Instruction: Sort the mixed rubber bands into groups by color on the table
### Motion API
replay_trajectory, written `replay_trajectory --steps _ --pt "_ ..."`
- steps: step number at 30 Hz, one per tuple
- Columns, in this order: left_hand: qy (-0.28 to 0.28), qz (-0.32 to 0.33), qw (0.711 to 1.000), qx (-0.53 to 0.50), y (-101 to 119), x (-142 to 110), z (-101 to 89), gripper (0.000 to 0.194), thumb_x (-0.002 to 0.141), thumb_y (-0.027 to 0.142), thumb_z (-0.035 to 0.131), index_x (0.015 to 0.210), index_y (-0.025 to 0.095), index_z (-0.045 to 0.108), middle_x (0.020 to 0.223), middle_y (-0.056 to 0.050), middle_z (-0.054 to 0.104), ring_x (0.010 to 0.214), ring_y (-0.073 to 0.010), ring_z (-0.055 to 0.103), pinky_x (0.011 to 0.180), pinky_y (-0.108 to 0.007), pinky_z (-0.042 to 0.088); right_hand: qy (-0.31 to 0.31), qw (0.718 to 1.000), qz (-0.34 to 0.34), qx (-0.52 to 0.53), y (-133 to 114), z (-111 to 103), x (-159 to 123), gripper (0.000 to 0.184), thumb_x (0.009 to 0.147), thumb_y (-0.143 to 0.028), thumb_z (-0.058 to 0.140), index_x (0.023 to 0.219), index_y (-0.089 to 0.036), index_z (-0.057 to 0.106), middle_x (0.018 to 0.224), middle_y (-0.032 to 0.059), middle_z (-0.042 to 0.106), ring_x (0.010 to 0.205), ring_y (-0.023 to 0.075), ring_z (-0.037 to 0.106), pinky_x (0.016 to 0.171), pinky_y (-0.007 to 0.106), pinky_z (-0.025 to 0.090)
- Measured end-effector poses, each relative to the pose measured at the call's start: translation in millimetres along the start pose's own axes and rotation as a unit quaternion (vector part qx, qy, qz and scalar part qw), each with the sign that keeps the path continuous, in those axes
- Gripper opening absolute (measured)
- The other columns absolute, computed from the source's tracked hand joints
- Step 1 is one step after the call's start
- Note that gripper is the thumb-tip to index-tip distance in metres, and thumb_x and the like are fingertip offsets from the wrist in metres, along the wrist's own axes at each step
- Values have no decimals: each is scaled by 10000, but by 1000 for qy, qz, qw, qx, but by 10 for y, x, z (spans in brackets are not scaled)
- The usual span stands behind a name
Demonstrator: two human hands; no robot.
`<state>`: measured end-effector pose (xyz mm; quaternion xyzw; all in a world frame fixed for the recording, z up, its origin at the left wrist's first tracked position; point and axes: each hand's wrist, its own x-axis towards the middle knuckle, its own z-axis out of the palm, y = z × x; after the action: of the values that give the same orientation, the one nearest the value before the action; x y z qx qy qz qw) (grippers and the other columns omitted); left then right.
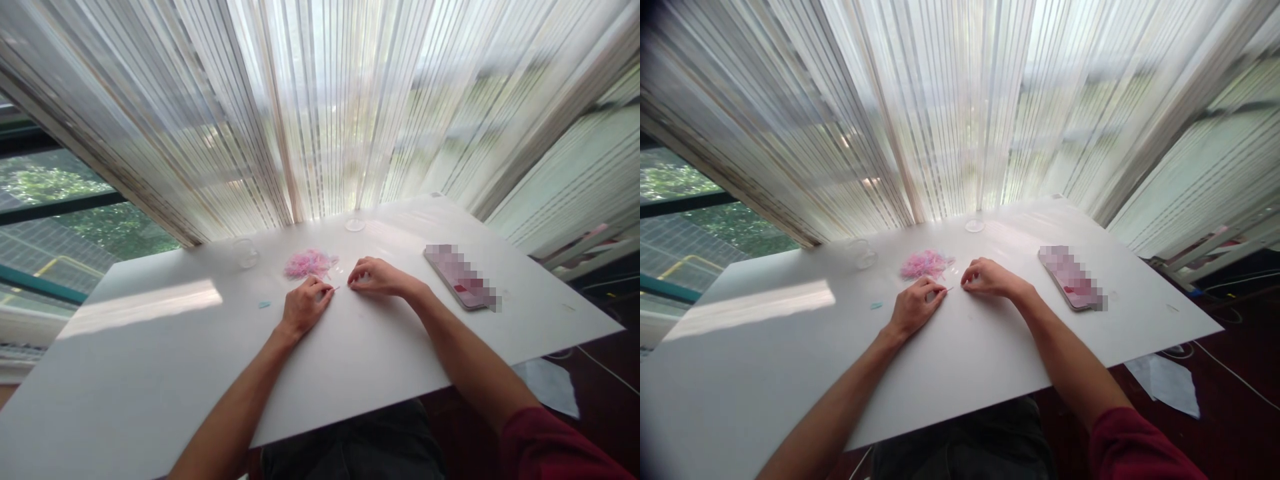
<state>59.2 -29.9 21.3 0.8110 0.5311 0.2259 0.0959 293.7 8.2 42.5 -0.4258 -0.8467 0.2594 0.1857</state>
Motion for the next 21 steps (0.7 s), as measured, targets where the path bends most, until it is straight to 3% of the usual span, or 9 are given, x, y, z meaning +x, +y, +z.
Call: replay_trajectory --steps 21 --pt "-5 4 1000 -22 -38 3 0 148 937 313 603 950 270 745 974 9 695 828 -139 661 712 -227 486 -27 998 57 3 -30 -101 -35 155 828 -292 675 912 -221 784 910 55 675 860 192 629 778 276 474"
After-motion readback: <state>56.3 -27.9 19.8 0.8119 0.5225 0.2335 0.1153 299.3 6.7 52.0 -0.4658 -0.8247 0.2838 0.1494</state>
